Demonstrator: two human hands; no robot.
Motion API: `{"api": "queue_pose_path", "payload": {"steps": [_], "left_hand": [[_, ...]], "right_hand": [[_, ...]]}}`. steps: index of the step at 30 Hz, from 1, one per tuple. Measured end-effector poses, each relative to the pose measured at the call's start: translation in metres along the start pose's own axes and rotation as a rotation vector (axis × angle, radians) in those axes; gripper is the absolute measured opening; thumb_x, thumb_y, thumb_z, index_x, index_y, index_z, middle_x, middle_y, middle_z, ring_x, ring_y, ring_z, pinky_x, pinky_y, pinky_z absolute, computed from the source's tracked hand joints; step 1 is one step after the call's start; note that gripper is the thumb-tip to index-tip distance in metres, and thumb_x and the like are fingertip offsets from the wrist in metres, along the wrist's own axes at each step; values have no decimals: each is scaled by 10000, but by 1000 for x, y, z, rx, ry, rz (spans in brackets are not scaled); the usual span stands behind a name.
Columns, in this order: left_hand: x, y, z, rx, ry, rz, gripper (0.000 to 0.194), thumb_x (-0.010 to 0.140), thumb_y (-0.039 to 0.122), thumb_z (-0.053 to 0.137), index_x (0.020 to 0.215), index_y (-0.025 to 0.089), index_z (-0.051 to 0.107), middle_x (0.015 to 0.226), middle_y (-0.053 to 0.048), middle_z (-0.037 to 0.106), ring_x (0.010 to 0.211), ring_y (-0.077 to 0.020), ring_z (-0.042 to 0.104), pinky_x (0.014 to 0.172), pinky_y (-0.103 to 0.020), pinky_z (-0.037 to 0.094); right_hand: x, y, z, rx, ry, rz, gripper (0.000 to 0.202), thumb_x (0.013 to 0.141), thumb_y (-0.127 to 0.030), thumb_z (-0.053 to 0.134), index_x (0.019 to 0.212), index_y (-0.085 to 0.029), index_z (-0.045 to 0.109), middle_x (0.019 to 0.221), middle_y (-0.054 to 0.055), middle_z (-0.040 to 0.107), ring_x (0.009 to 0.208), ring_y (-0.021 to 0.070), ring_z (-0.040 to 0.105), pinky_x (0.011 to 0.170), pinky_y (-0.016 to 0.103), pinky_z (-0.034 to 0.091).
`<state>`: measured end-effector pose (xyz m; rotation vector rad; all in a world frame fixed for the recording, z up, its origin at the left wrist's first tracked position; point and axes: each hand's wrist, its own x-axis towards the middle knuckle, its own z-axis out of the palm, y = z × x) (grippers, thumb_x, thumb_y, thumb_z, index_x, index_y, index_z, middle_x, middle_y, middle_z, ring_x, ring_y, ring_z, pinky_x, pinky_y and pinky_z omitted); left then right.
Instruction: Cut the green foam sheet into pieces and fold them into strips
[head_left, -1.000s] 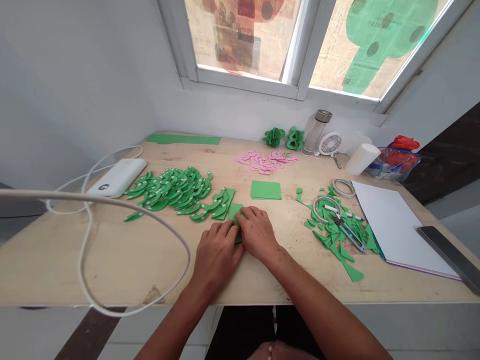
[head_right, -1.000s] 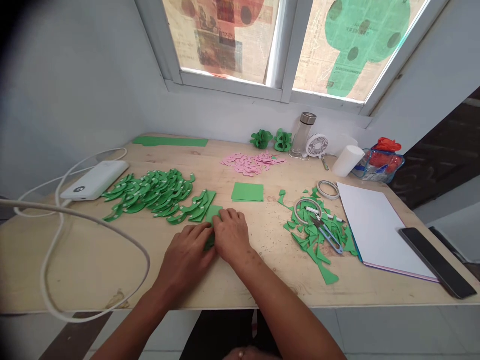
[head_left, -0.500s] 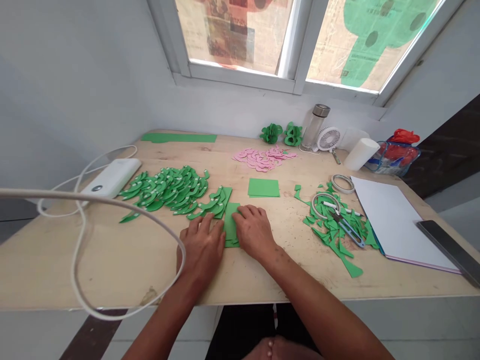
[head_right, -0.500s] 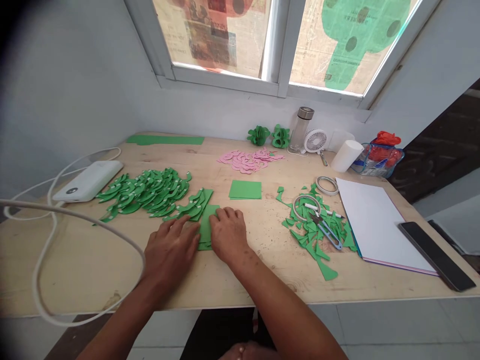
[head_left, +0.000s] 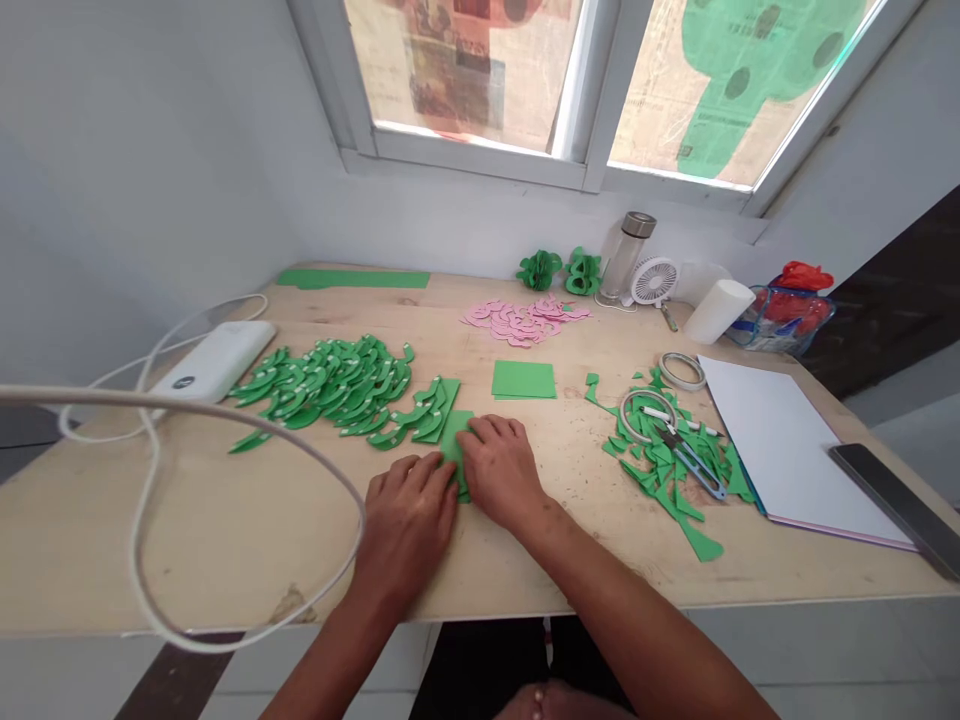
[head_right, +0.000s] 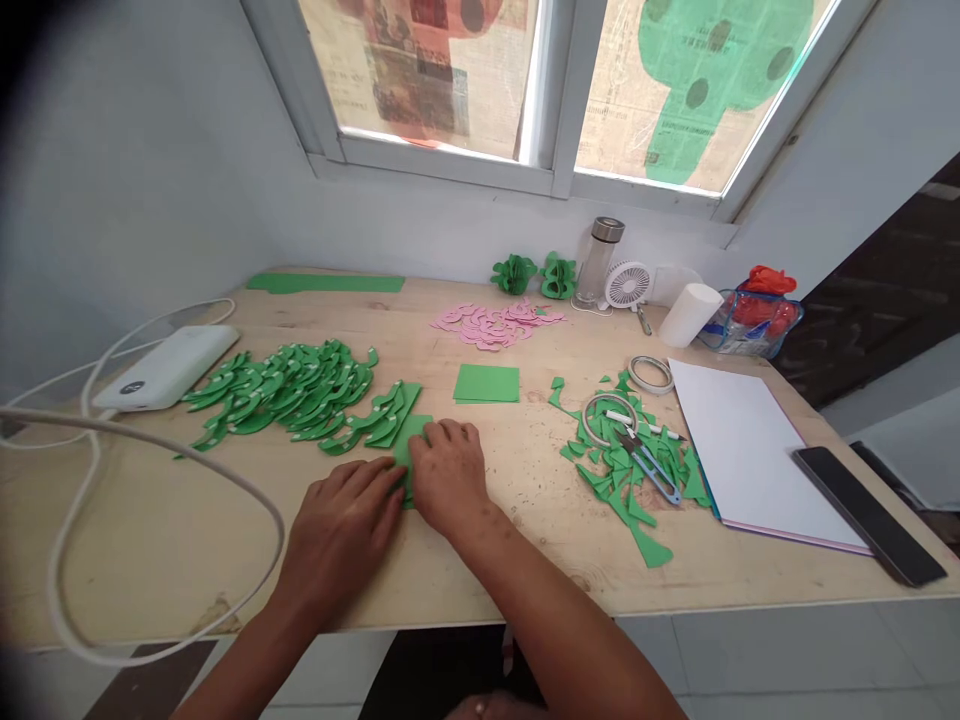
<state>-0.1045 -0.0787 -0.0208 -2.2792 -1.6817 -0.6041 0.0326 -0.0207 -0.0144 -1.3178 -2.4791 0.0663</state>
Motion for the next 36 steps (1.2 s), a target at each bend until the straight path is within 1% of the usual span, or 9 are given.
{"api": "queue_pose_path", "payload": {"steps": [4, 6, 8, 11, 14, 18, 25, 31, 36], "left_hand": [[2, 0, -3, -9, 59, 11, 223, 892, 188, 472, 999, 155, 665, 1067, -99, 697, 973, -290, 591, 747, -407, 446], [4, 2, -5, -23, 99, 17, 219, 894, 184, 475, 1004, 155, 662, 1066, -98, 696, 986, -290, 586, 750, -403, 445], [7, 5, -7, -42, 135, 29, 214, 896, 182, 478, 1003, 155, 661, 1065, -99, 695, 1000, -290, 581, 762, -402, 444], [8, 13, -9, -79, 169, 54, 209, 895, 180, 485, 1006, 160, 661, 1064, -95, 696, 1012, -288, 577, 786, -403, 445], [7, 19, -12, -115, 188, 75, 201, 894, 177, 492, 996, 159, 663, 1046, -93, 700, 1011, -285, 575, 798, -401, 445], [4, 25, -15, -146, 216, 78, 199, 891, 156, 491, 986, 158, 665, 1033, -89, 705, 1003, -277, 576, 802, -396, 445], [4, 35, -18, -199, 214, 97, 184, 877, 132, 505, 960, 159, 667, 1014, -86, 711, 982, -261, 589, 814, -398, 457], [-1, 44, -19, -209, 197, 122, 192, 879, 131, 498, 968, 170, 663, 1023, -81, 712, 979, -257, 597, 800, -397, 466], [-8, 47, -21, -207, 184, 118, 194, 878, 125, 498, 973, 166, 661, 1035, -82, 710, 982, -255, 597, 808, -397, 469]], "right_hand": [[2, 21, -17, -101, 25, 125, 256, 923, -212, 483, 1148, -218, 606, 1197, 87, 625, 1112, 225, 501, 922, 370, 344], [6, 38, -27, -157, 23, 177, 278, 934, -206, 456, 1174, -190, 596, 1206, 119, 622, 1122, 250, 500, 934, 401, 328], [14, 56, -34, -210, -2, 198, 261, 927, -180, 453, 1136, -148, 606, 1185, 157, 625, 1109, 274, 509, 923, 420, 326], [29, 77, -38, -283, -85, 151, 206, 908, -141, 469, 1044, -130, 623, 1121, 163, 650, 1062, 271, 538, 898, 402, 337], [41, 89, -36, -340, -184, 65, 162, 903, -137, 486, 979, -138, 629, 1052, 147, 673, 985, 242, 577, 856, 366, 352], [42, 91, -32, -394, -271, -20, 154, 887, -101, 489, 943, -128, 630, 988, 139, 685, 891, 220, 605, 785, 337, 362], [17, 85, -37, -441, -321, -129, 161, 886, -77, 476, 955, -116, 617, 947, 145, 682, 860, 233, 602, 776, 349, 353], [15, 86, -38, -462, -324, -148, 160, 885, -79, 479, 936, -125, 622, 928, 137, 682, 832, 225, 603, 773, 347, 348], [17, 87, -37, -469, -312, -147, 178, 915, -105, 451, 947, -120, 625, 964, 156, 671, 877, 238, 597, 758, 349, 353]]}}
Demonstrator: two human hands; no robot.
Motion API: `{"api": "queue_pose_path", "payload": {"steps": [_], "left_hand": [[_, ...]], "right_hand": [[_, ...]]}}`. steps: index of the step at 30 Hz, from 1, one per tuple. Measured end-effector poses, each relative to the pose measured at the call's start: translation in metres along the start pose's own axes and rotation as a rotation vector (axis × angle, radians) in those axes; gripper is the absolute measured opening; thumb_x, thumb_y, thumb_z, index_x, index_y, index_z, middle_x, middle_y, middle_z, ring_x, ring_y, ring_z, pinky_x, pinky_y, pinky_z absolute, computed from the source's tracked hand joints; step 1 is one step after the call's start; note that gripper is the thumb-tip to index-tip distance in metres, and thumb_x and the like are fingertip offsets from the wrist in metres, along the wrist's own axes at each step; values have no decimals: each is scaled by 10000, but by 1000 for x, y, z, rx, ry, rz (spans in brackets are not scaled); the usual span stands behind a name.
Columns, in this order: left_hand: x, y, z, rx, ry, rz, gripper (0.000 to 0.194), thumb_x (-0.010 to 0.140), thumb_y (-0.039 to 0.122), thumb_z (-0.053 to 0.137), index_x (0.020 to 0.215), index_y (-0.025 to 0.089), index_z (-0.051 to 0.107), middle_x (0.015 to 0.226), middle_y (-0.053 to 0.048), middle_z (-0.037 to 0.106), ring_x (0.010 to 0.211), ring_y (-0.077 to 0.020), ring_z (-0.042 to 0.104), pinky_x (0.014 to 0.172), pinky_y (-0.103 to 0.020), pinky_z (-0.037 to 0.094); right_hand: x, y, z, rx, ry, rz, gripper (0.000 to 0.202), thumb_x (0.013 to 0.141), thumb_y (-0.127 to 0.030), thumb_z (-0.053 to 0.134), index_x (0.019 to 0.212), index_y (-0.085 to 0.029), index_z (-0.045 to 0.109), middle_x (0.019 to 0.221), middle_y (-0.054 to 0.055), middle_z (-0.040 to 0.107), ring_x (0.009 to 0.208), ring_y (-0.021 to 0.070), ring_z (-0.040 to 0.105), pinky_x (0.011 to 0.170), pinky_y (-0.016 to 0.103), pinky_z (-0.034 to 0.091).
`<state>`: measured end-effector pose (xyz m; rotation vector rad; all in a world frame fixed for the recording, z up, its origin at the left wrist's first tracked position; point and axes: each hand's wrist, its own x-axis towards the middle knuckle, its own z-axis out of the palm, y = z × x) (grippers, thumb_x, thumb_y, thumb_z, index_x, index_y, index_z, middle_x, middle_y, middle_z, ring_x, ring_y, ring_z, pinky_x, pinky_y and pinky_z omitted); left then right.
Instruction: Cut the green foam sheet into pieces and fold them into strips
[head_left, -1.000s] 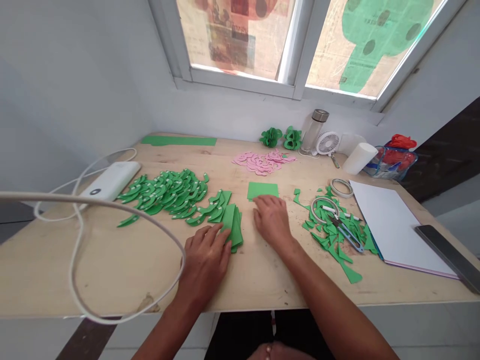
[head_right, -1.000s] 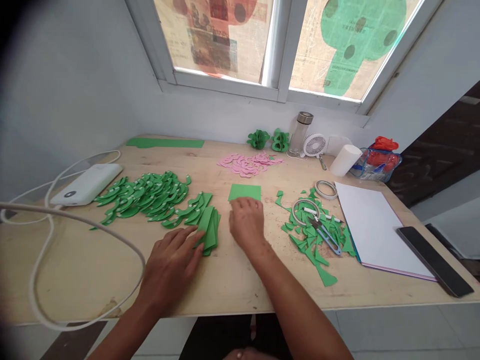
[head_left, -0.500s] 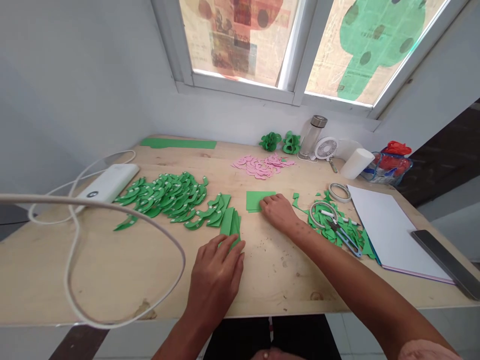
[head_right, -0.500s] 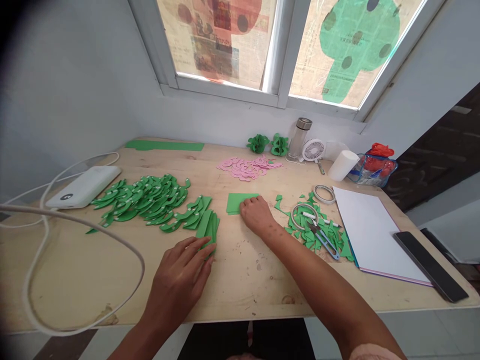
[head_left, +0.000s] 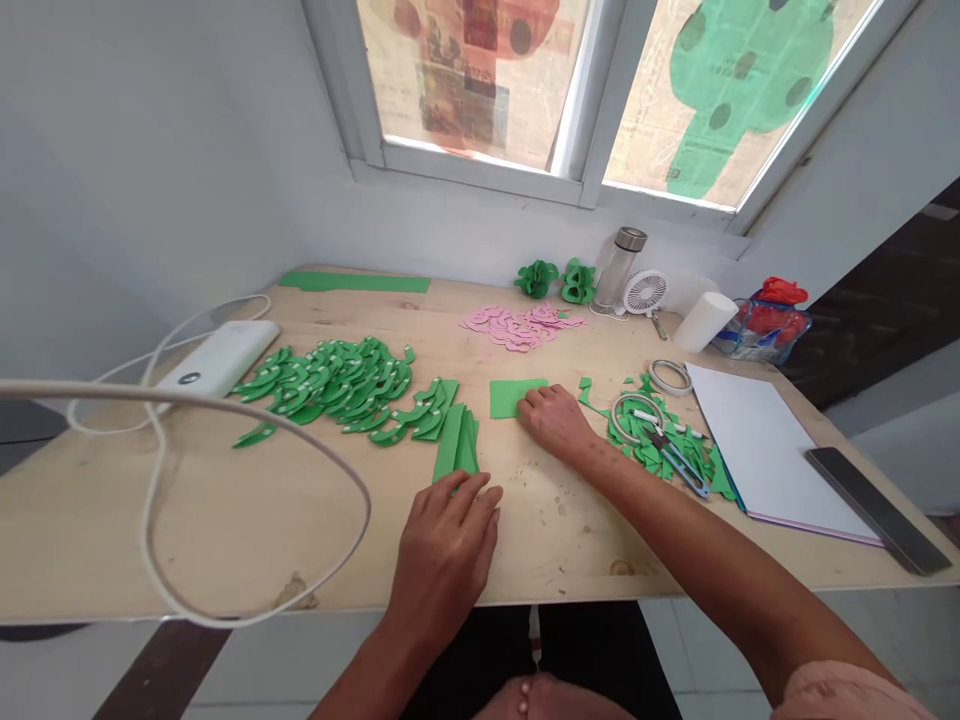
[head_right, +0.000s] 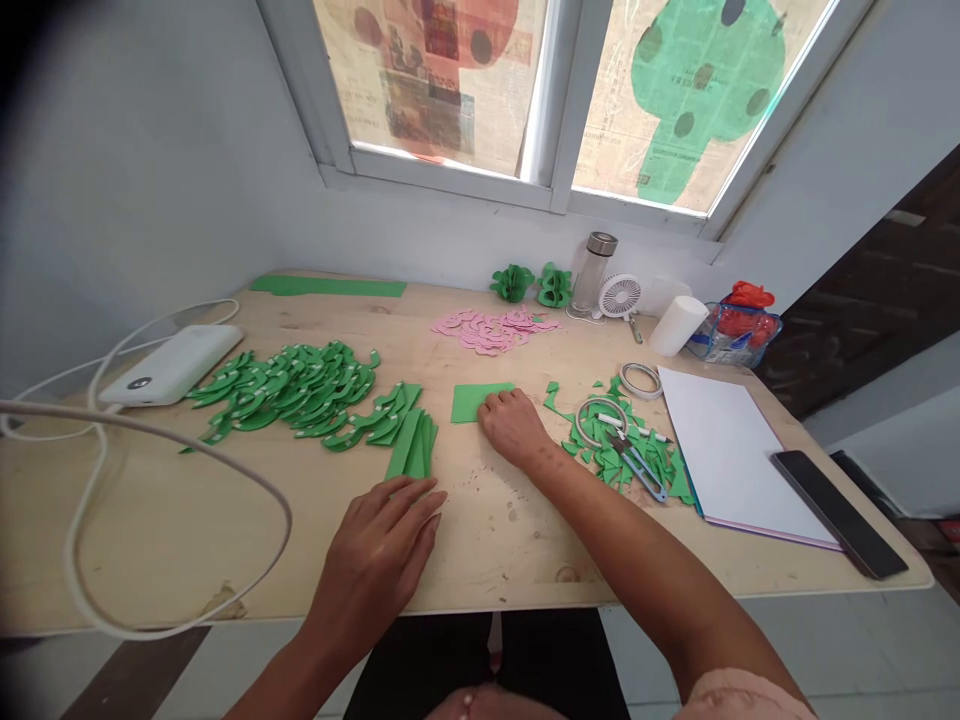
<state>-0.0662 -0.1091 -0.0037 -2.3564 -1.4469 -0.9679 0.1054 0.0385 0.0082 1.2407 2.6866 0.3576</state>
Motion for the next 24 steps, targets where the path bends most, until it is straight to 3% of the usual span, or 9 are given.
{"api": "queue_pose_path", "payload": {"steps": [9, 16, 19, 24], "left_hand": [[-12, 15, -4, -38, -1, -6, 217, 877, 115, 482, 975, 185, 663, 1037, -71, 706, 1003, -242, 607, 829, -386, 481], [-15, 18, -7, -60, -1, -31, 216, 874, 116, 489, 983, 191, 660, 1036, -71, 707, 1008, -240, 610, 831, -382, 487], [-15, 15, -8, -61, 27, -45, 225, 881, 127, 490, 1046, 174, 635, 1071, -84, 697, 1023, -246, 603, 851, -388, 479], [-20, 15, -9, -118, 34, -79, 361, 899, 143, 487, 1259, 130, 510, 1217, -131, 630, 1101, -222, 578, 906, -356, 471]], "right_hand": [[-1, -5, -4, 9, 2, -5, 157, 881, -71, 482, 913, -111, 630, 930, 157, 683, 846, 222, 610, 754, 339, 360], [-3, -5, -12, 36, 85, 121, 163, 861, -63, 478, 913, -120, 622, 915, 146, 681, 836, 232, 615, 736, 338, 356], [-26, -10, -22, 51, 138, 165, 195, 855, -40, 439, 887, -125, 611, 899, 144, 668, 819, 240, 601, 725, 345, 347], [-97, -43, -32, 105, 187, 115, 209, 862, -51, 426, 791, -174, 579, 796, 67, 639, 733, 206, 554, 723, 337, 353]]}}
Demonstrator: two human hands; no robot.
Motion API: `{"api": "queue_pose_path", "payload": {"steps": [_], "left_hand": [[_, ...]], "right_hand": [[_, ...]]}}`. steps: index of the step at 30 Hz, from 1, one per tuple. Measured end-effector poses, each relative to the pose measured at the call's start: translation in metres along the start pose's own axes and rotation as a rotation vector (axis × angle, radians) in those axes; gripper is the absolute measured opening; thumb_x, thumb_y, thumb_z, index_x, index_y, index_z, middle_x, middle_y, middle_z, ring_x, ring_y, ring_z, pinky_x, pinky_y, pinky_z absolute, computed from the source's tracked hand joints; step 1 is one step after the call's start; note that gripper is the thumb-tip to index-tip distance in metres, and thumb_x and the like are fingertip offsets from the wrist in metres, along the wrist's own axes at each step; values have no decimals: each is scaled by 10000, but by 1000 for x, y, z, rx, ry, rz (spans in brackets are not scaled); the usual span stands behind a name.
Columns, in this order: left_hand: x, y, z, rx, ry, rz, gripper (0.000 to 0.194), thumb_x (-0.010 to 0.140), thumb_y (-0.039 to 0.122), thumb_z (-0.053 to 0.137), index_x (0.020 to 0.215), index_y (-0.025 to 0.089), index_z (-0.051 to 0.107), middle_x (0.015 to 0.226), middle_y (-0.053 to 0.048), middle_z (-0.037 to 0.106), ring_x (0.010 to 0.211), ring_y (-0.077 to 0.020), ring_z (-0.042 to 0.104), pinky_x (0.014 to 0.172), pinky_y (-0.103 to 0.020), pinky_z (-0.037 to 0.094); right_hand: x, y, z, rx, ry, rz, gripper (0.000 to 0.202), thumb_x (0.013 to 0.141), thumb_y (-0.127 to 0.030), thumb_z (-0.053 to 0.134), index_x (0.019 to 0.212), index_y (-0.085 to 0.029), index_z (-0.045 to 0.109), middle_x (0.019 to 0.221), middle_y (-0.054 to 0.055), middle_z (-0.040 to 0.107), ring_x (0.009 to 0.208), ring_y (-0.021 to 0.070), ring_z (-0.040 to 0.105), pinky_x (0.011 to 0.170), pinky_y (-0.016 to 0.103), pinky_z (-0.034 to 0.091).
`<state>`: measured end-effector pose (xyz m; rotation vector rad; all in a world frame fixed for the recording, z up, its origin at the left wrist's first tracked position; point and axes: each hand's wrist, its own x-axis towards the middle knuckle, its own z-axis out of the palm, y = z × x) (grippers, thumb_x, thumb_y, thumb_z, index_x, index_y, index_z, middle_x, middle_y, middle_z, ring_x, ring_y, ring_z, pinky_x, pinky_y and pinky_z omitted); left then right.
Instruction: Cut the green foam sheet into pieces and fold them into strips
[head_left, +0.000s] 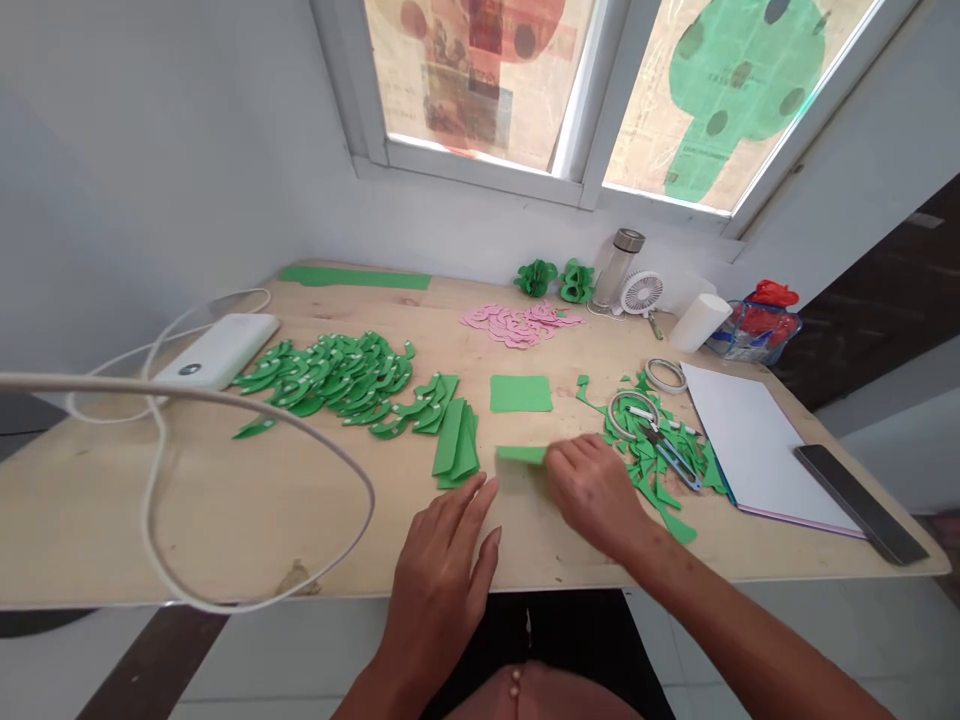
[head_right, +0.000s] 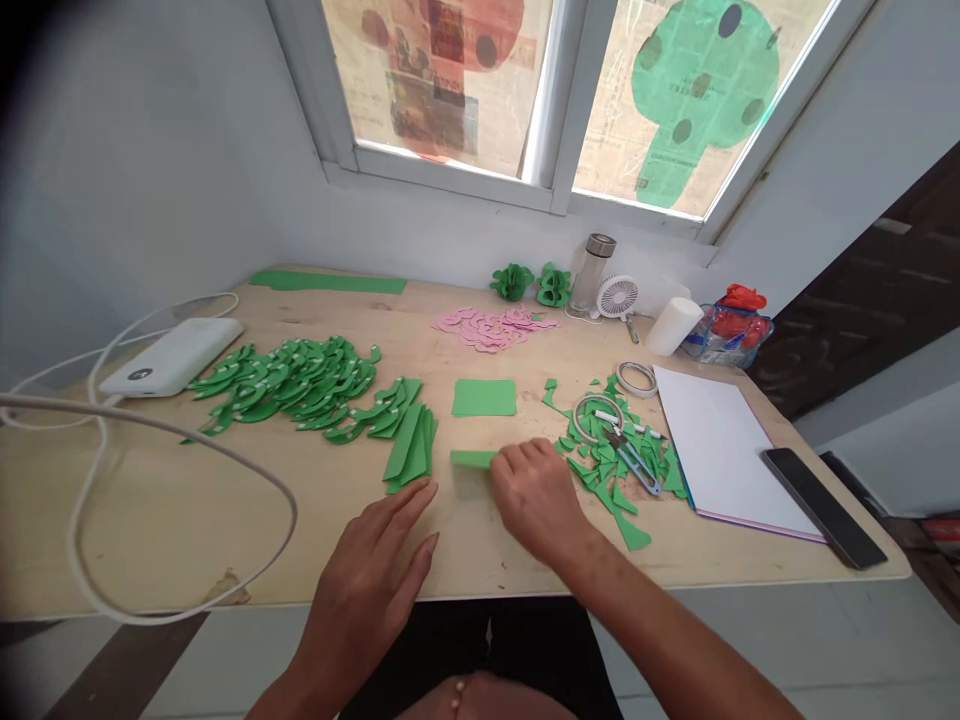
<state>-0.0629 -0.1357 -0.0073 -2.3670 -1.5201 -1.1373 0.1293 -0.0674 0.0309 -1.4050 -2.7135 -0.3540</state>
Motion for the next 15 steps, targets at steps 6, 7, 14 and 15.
{"api": "queue_pose_path", "payload": {"steps": [6, 7, 14, 15], "left_hand": [[-11, 6, 0, -163, -64, -18, 223, 902, 183, 503, 1102, 184, 601, 1002, -65, 709, 965, -203, 630, 841, -346, 502], [-13, 7, -1, -203, -75, -31, 175, 904, 182, 496, 1024, 200, 622, 935, -45, 716, 913, -193, 640, 812, -340, 508], [-18, 2, -5, -364, -116, -56, 146, 900, 193, 498, 868, 225, 636, 815, -14, 718, 811, -171, 665, 745, -329, 524], [-20, 1, -5, -377, -122, -54, 144, 898, 194, 502, 867, 226, 638, 819, -16, 719, 822, -174, 669, 762, -337, 527]], "right_hand": [[-60, -42, 3, 384, 238, -11, 219, 881, -39, 394, 851, -180, 560, 885, 71, 675, 803, 190, 578, 803, 350, 398], [-64, -46, 5, 418, 249, 9, 219, 885, -38, 394, 866, -183, 556, 890, 68, 679, 811, 188, 585, 808, 351, 403], [-81, -46, 13, 519, 274, 34, 140, 934, -107, 461, 919, -194, 570, 911, 56, 697, 838, 177, 624, 810, 352, 431], [-84, -45, 14, 520, 280, 35, 146, 935, -111, 466, 910, -199, 579, 917, 58, 699, 857, 177, 629, 814, 352, 433]]}}
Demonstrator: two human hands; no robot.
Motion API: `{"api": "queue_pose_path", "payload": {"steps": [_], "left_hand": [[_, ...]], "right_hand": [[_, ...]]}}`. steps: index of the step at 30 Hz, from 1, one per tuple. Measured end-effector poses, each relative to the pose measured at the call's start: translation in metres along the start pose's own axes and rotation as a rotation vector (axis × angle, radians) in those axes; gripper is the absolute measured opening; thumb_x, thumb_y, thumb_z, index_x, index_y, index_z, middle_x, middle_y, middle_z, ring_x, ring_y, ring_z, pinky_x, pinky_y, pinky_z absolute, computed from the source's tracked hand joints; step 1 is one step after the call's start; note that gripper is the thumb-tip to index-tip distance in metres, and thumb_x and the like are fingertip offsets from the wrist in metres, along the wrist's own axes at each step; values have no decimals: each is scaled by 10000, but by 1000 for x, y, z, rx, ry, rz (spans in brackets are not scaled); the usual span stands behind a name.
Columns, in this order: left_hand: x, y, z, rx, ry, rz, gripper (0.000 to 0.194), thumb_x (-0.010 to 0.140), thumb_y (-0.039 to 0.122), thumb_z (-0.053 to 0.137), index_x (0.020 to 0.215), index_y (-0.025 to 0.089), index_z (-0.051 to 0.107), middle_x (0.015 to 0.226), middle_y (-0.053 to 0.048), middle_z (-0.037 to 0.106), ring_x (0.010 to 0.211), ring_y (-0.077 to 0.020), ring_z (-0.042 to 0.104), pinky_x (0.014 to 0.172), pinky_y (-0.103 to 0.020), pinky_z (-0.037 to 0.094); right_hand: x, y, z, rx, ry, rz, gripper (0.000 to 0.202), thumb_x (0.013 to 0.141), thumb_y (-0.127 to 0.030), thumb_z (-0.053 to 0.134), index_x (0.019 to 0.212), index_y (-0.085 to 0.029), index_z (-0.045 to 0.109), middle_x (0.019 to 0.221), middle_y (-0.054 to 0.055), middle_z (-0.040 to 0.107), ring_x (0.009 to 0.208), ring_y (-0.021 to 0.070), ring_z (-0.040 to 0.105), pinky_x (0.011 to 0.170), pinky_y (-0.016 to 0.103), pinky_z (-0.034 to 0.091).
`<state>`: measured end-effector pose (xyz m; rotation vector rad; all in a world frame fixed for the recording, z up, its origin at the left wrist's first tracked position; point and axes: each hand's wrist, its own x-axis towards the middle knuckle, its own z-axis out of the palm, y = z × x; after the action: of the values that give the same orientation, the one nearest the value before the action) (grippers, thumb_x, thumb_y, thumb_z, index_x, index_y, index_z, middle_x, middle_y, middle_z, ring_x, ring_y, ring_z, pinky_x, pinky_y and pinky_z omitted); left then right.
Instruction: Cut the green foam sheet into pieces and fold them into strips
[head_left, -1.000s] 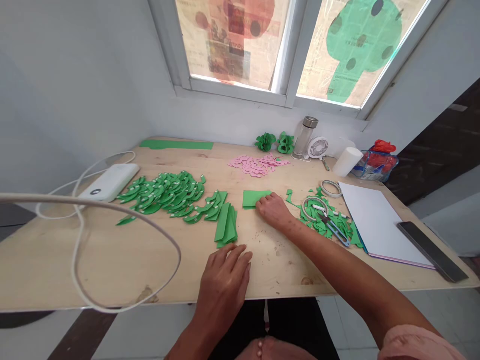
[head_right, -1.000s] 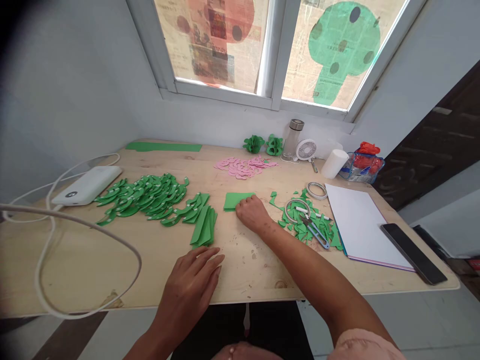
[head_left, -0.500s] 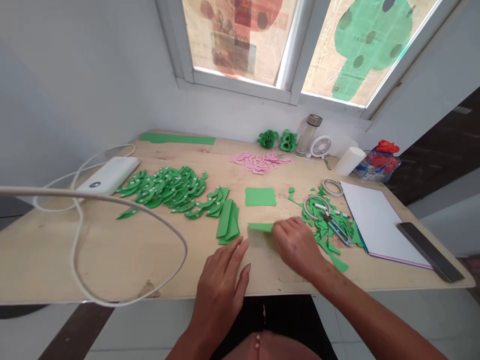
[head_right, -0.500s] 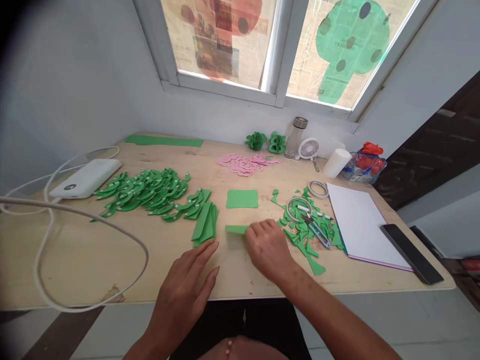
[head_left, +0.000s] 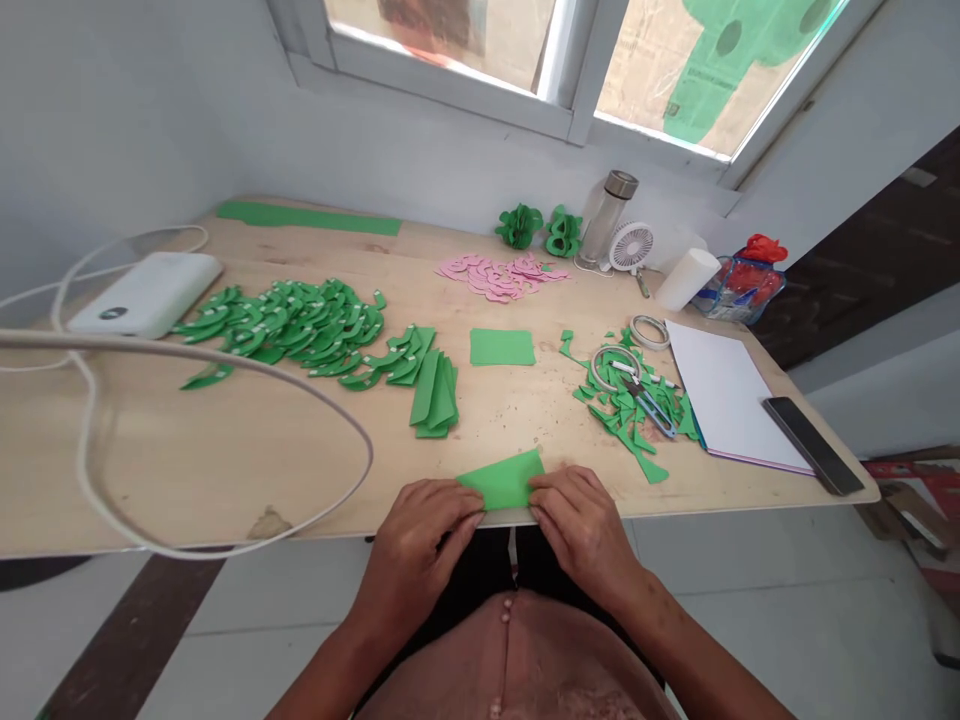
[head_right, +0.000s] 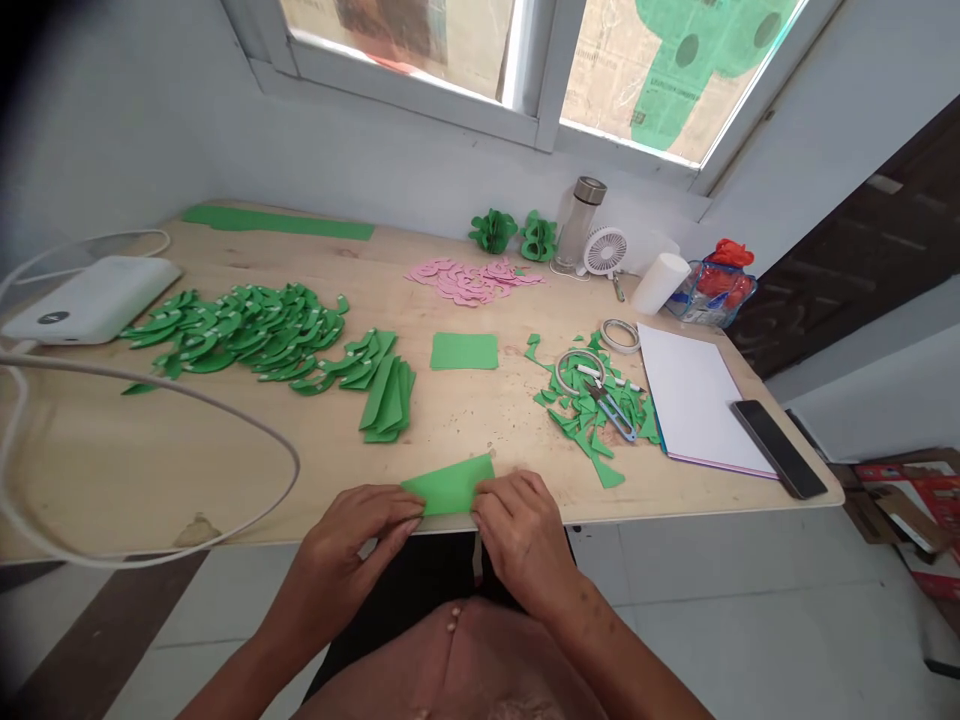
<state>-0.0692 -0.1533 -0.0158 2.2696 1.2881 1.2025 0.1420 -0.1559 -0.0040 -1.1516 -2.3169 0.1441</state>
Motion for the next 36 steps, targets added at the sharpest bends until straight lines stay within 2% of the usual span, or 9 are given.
{"api": "queue_pose_path", "payload": {"steps": [4, 9, 17, 20, 23, 25, 27, 31, 36], "left_hand": [[-7, -3, 0, -69, -20, -6, 127, 890, 188, 516, 857, 224, 632, 854, -19, 719, 861, -171, 667, 824, -354, 530], [-12, -5, 1, -101, 15, -110, 105, 888, 213, 528, 881, 223, 632, 872, -24, 717, 904, -174, 660, 844, -349, 538], [-11, -6, 0, -134, -17, -267, 142, 904, 267, 505, 898, 230, 643, 897, -31, 714, 922, -184, 665, 803, -322, 560], [-17, 2, 2, 4, 114, -277, 216, 896, 197, 512, 1093, 217, 598, 1071, -69, 686, 1045, -202, 631, 892, -369, 534], [-30, 14, 11, 230, 227, -121, 389, 839, 87, 552, 1211, 202, 548, 1236, -120, 626, 1268, -269, 487, 1032, -493, 419], [-39, 21, 20, 284, 169, 32, 377, 821, 78, 575, 1172, 216, 594, 1206, -101, 655, 1323, -280, 428, 1094, -535, 325], [-45, 23, 30, 278, 104, 69, 333, 848, 149, 582, 1173, 215, 614, 1194, -91, 672, 1336, -279, 417, 1138, -556, 229], [-46, 18, 43, 322, 4, 59, 349, 890, 285, 557, 1235, 253, 596, 1271, -59, 638, 1354, -251, 402, 1177, -529, 113], [-38, 11, 38, 367, -49, 23, 393, 894, 327, 553, 1284, 280, 562, 1336, -60, 589, 1373, -252, 376, 1177, -536, 97]], "right_hand": [[-9, 0, 3, 39, 26, 25, 153, 937, -132, 480, 856, -206, 587, 915, 62, 700, 881, 175, 638, 826, 360, 441], [-8, -2, 8, 145, 71, 110, 106, 922, -176, 529, 828, -210, 563, 863, 57, 693, 880, 189, 643, 805, 365, 461], [-1, 14, 7, 198, 18, 155, 78, 899, -179, 545, 850, -221, 589, 982, 67, 686, 963, 218, 604, 841, 399, 465], [1, 15, 10, 186, 38, 191, 73, 882, -183, 554, 828, -223, 582, 989, 71, 669, 988, 237, 580, 844, 417, 454], [3, 13, 11, 177, 19, 214, 72, 876, -180, 555, 818, -219, 572, 1002, 71, 651, 993, 240, 559, 840, 416, 440], [5, 13, 10, 176, -13, 222, 75, 881, -182, 551, 816, -216, 567, 1006, 69, 640, 990, 240, 549, 837, 416, 429], [7, 13, 9, 167, -40, 227, 88, 887, -189, 545, 806, -216, 564, 1001, 70, 632, 979, 241, 540, 829, 415, 422], [12, 14, 9, 142, -70, 242, 125, 894, -201, 539, 770, -213, 551, 958, 69, 624, 932, 236, 529, 795, 405, 417], [17, 16, 9, 138, -107, 230, 140, 909, -203, 528, 770, -207, 545, 924, 62, 621, 905, 231, 520, 777, 398, 403]]}}
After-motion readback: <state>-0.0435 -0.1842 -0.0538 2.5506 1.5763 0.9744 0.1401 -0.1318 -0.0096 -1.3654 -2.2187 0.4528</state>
